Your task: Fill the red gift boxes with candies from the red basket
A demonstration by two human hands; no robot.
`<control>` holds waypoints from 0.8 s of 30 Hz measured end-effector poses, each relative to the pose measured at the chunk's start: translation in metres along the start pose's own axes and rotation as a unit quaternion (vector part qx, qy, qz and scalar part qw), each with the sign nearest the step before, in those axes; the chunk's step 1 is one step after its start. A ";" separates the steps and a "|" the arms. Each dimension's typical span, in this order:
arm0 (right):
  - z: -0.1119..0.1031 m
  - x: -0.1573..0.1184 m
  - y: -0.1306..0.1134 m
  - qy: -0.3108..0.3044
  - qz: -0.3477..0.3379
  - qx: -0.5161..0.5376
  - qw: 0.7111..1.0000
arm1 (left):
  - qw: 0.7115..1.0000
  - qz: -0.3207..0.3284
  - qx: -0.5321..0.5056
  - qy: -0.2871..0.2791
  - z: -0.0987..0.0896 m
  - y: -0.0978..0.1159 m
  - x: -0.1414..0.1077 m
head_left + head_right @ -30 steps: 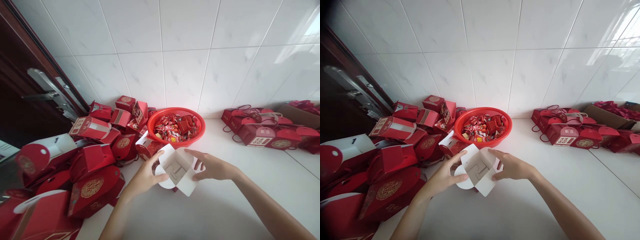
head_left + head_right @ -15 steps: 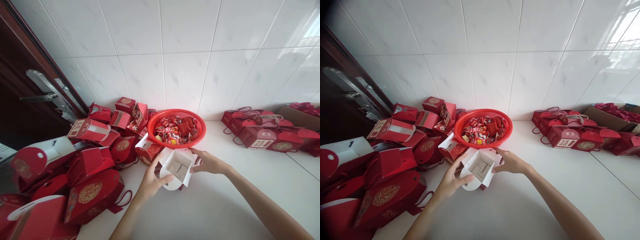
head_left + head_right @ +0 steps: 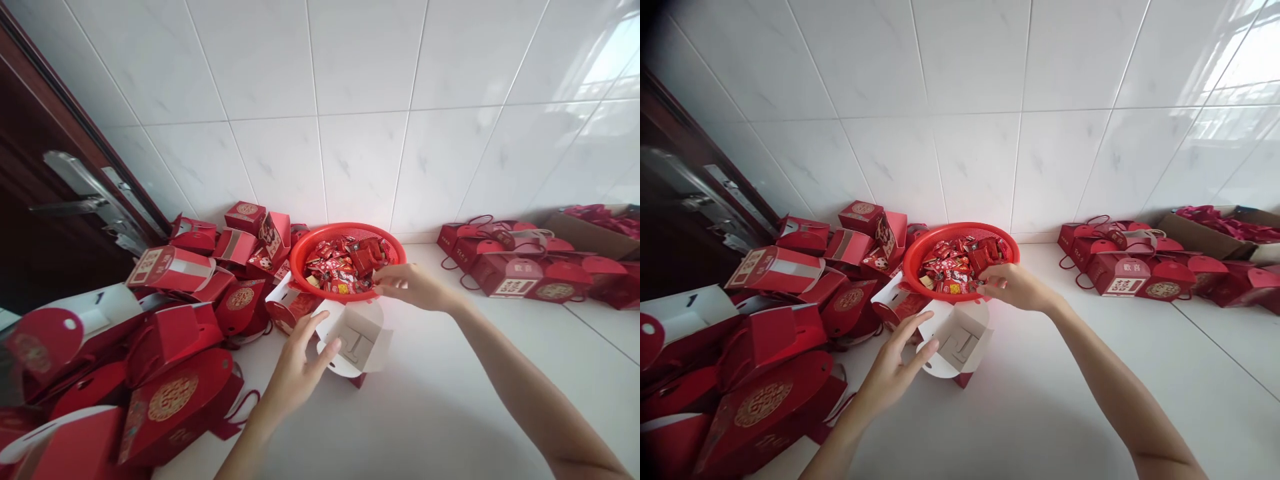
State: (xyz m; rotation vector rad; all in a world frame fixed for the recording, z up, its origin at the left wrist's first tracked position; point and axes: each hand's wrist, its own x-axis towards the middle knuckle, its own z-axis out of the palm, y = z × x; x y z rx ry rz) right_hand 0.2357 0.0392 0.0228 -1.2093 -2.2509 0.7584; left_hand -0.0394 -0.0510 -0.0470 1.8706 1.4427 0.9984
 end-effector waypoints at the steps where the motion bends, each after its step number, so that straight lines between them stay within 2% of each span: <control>1: 0.003 0.012 0.003 0.008 0.001 0.003 1.000 | 1.000 0.001 0.006 0.007 -0.001 0.001 0.001; 4: 0.017 0.051 0.012 0.001 0.012 -0.053 0.999 | 0.999 -0.001 0.023 0.044 -0.005 0.003 0.002; 7: 0.035 0.081 0.017 -0.034 0.009 -0.110 0.993 | 0.996 0.005 0.040 0.078 -0.011 0.007 0.003; 10: 0.049 0.097 0.017 -0.052 0.002 -0.125 0.991 | 0.994 0.034 0.045 0.093 -0.019 0.013 0.006; 13: 0.053 0.100 0.016 -0.039 0.016 -0.142 0.989 | 0.993 0.062 0.034 0.097 -0.028 0.018 0.018; 15: 0.050 0.098 0.018 -0.007 0.046 -0.159 0.986 | 0.992 0.072 0.020 0.099 -0.035 0.020 0.032; 19: 0.035 0.092 0.027 0.101 0.127 -0.192 0.968 | 0.993 0.066 -0.006 0.101 -0.039 0.019 0.075; 21: 0.029 0.091 0.033 0.142 0.161 -0.201 0.956 | 0.997 0.046 0.004 0.063 -0.035 0.017 0.100; 24: 0.026 0.091 0.038 0.172 0.188 -0.205 0.945 | 0.998 0.026 0.050 -0.014 -0.023 0.015 0.137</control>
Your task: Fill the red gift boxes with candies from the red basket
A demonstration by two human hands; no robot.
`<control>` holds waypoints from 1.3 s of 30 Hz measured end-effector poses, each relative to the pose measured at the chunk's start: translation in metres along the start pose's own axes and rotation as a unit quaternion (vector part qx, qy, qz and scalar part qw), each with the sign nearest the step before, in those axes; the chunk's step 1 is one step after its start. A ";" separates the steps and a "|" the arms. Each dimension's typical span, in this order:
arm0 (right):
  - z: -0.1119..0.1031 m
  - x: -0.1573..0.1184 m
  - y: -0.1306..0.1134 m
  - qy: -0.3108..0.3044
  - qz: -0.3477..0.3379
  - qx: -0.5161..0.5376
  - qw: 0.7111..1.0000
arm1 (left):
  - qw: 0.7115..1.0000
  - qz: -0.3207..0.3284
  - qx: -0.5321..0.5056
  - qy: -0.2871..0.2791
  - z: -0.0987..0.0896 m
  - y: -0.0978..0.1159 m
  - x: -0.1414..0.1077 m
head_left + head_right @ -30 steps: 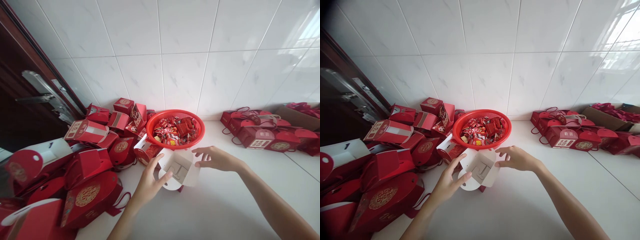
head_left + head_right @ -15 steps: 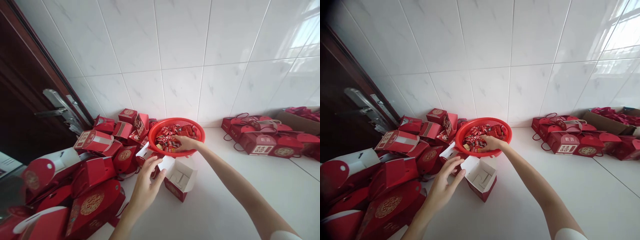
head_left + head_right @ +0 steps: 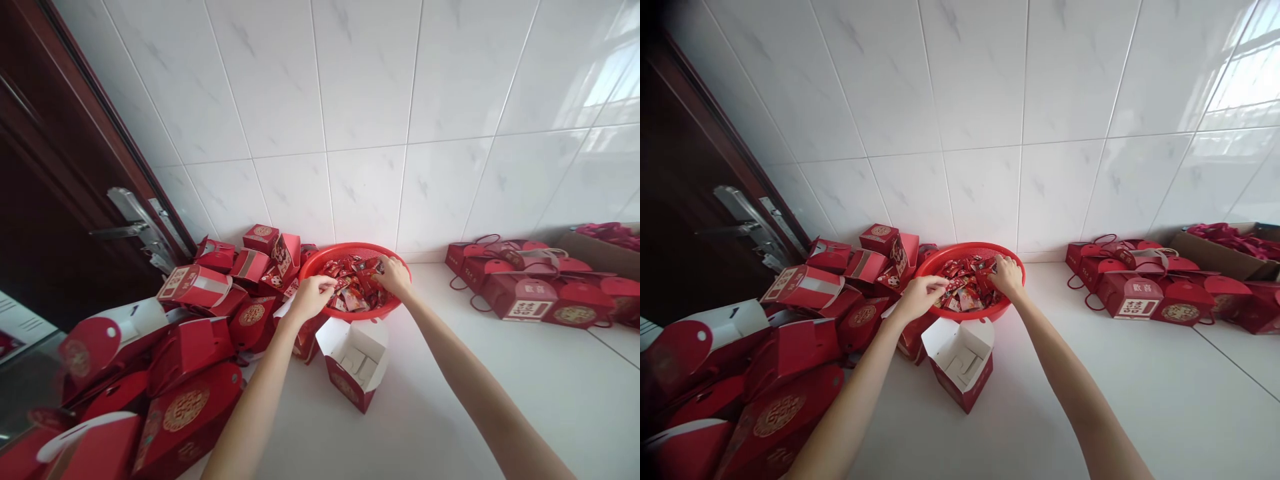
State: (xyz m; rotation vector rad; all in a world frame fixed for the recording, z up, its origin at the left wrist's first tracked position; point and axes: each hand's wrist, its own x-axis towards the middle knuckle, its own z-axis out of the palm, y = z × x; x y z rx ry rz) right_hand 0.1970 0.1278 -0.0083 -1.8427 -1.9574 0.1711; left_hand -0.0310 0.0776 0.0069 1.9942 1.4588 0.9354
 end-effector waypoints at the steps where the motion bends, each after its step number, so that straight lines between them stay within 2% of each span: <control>1: 0.001 0.000 0.001 0.006 0.002 0.001 1.000 | 1.000 -0.004 0.012 -0.024 0.005 0.000 0.011; 6: 0.005 -0.001 0.001 0.029 -0.016 0.016 0.999 | 0.986 -0.030 0.073 -0.144 0.029 0.003 0.052; 10: 0.007 -0.002 0.002 0.024 -0.065 0.047 0.996 | 0.978 -0.028 0.091 -0.185 0.042 0.006 0.063; 12: 0.009 -0.002 0.002 0.014 -0.098 0.072 0.993 | 0.979 -0.026 0.085 -0.185 0.046 0.005 0.062; 15: 0.010 -0.002 0.003 -0.001 -0.135 0.119 0.984 | 0.987 -0.029 0.047 -0.150 0.049 -0.001 0.056; 19: 0.012 -0.002 0.004 -0.008 -0.157 0.201 0.967 | 0.992 -0.047 -0.066 -0.095 0.045 -0.009 0.049; 25: 0.009 0.001 0.010 -0.038 -0.188 0.341 0.920 | 0.963 -0.047 -0.249 -0.087 0.040 -0.008 0.045; 30: 0.006 0.000 0.012 -0.146 -0.195 0.489 0.837 | 0.948 -0.039 -0.303 -0.088 0.042 -0.007 0.045; 32: 0.006 -0.001 0.013 -0.171 -0.179 0.519 0.818 | 0.945 -0.036 -0.313 -0.087 0.042 -0.006 0.045; 35: 0.006 0.000 0.015 -0.162 -0.156 0.551 0.804 | 0.942 -0.031 -0.322 -0.090 0.041 -0.003 0.044; 39: 0.004 -0.001 0.014 -0.152 -0.134 0.606 0.769 | 0.942 -0.026 -0.318 -0.104 0.041 0.001 0.043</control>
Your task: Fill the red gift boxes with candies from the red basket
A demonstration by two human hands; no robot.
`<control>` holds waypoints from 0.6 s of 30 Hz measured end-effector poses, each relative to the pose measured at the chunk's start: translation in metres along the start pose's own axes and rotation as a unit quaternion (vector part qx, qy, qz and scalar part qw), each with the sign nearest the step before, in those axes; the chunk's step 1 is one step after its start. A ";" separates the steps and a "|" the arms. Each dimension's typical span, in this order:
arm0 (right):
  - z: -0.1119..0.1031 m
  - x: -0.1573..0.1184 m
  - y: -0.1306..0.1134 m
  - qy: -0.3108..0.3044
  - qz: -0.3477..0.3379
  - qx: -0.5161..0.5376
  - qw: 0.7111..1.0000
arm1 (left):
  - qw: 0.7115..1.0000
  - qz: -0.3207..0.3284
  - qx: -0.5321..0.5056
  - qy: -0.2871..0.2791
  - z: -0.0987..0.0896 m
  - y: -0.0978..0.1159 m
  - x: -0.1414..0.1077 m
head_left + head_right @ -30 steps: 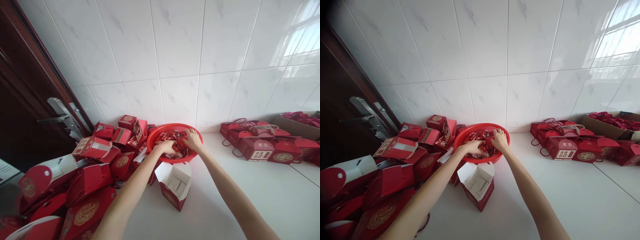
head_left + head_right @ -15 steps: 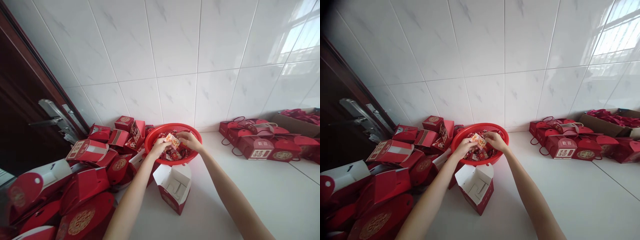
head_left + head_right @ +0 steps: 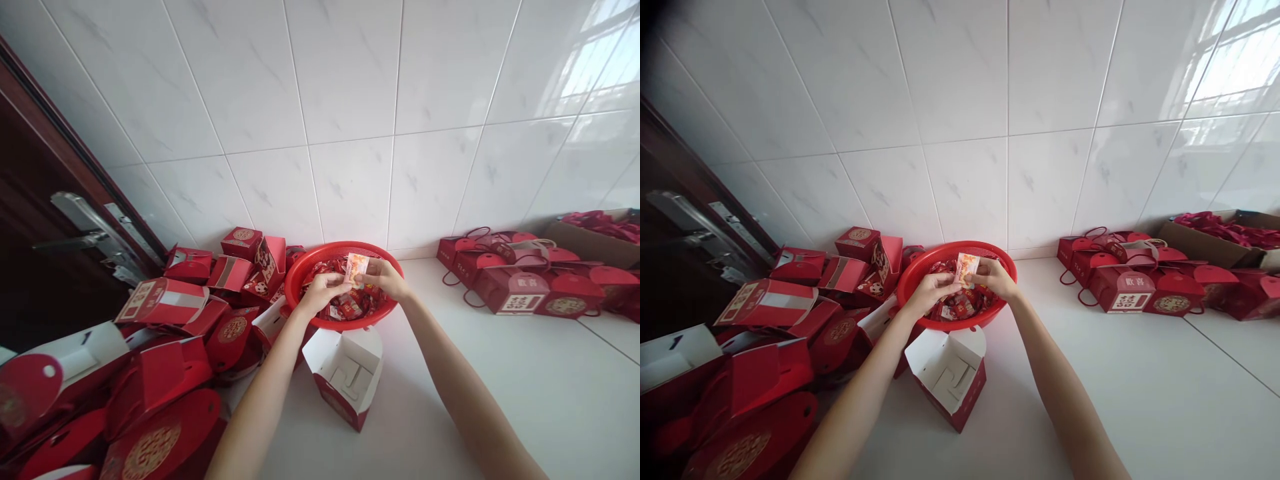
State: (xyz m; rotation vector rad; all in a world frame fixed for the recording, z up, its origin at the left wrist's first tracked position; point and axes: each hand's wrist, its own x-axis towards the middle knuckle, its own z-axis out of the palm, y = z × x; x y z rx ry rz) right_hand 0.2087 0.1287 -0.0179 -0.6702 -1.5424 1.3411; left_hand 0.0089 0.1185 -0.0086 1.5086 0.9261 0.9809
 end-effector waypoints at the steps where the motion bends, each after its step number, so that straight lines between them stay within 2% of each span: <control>1: 0.001 0.000 -0.001 -0.003 0.002 0.003 1.000 | 1.000 0.001 0.000 0.003 0.000 0.000 0.000; 6: 0.003 -0.002 -0.005 -0.007 0.020 -0.004 1.000 | 0.999 0.020 -0.007 0.037 -0.001 0.002 -0.001; 9: 0.001 -0.001 -0.004 0.016 0.017 0.012 1.000 | 0.999 0.025 -0.008 0.041 0.000 0.003 -0.003; 18: -0.001 -0.001 -0.002 -0.005 0.040 0.020 0.999 | 0.998 0.035 0.018 0.046 0.000 -0.001 -0.002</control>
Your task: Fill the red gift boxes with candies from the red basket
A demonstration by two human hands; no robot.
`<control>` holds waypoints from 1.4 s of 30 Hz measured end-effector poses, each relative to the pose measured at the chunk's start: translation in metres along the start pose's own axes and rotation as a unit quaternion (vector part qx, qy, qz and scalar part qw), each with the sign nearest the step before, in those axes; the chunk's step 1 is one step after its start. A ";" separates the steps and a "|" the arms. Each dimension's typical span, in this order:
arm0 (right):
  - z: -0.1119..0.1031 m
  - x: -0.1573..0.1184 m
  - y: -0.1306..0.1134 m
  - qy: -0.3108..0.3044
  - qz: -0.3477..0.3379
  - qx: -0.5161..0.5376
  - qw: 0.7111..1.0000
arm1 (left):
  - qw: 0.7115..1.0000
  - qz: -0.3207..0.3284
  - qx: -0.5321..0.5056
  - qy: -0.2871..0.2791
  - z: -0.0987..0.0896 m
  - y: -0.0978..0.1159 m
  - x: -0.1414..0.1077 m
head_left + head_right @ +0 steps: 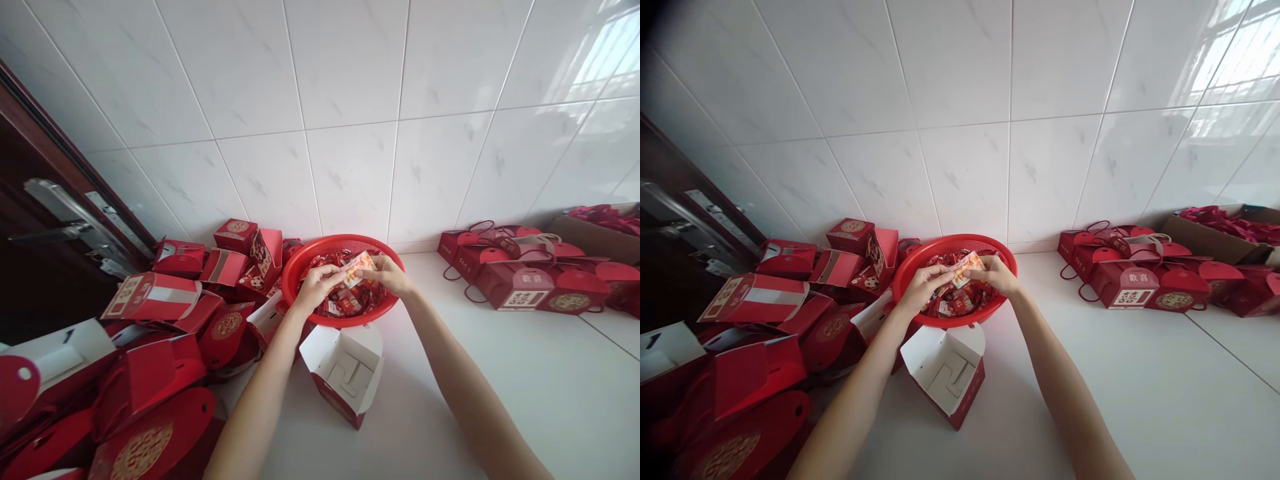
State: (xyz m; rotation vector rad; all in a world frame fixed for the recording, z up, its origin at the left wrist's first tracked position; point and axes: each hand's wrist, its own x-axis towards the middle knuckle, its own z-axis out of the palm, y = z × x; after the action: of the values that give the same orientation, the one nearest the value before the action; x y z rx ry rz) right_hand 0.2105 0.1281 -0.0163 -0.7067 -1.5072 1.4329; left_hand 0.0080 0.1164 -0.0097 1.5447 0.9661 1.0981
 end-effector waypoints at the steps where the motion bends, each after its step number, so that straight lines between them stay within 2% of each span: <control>1: 0.000 0.000 0.000 0.003 -0.002 -0.001 1.000 | 1.000 0.002 0.005 -0.003 0.000 -0.001 0.000; 4: -0.001 -0.001 0.000 0.019 -0.010 0.006 1.000 | 1.000 0.003 0.026 -0.014 -0.001 -0.003 0.002; 10: -0.003 0.003 0.004 0.099 -0.027 0.040 0.994 | 0.980 -0.027 0.187 -0.069 -0.003 -0.015 0.010; 15: -0.004 0.005 0.006 0.160 -0.030 0.079 0.983 | 0.939 -0.049 0.293 -0.173 0.003 -0.021 0.012; 17: -0.004 0.005 0.007 0.164 -0.028 0.082 0.983 | 0.923 -0.044 0.334 -0.186 0.006 -0.021 0.012; 27: -0.003 0.006 0.008 0.185 -0.052 0.086 0.978 | 0.884 -0.027 0.458 -0.092 0.003 -0.021 0.018; 29: -0.003 0.006 0.008 0.190 -0.052 0.090 0.976 | 0.878 -0.017 0.467 -0.099 0.003 -0.020 0.019; 33: -0.001 0.005 0.006 0.196 -0.047 0.100 0.974 | 0.873 -0.009 0.466 -0.146 0.005 -0.020 0.019; 38: 0.001 0.004 0.002 0.203 -0.038 0.118 0.971 | 0.879 -0.037 0.450 -0.152 0.005 -0.023 0.015; 42: 0.000 0.005 0.005 0.214 -0.034 0.124 0.968 | 0.901 -0.036 0.421 -0.096 0.005 -0.021 0.017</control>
State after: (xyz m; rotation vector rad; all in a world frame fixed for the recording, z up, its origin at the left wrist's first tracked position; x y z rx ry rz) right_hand 0.2077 0.1336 -0.0200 -0.7441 -0.9900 1.2882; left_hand 0.0166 0.1357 -0.0277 2.2212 1.4457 0.4443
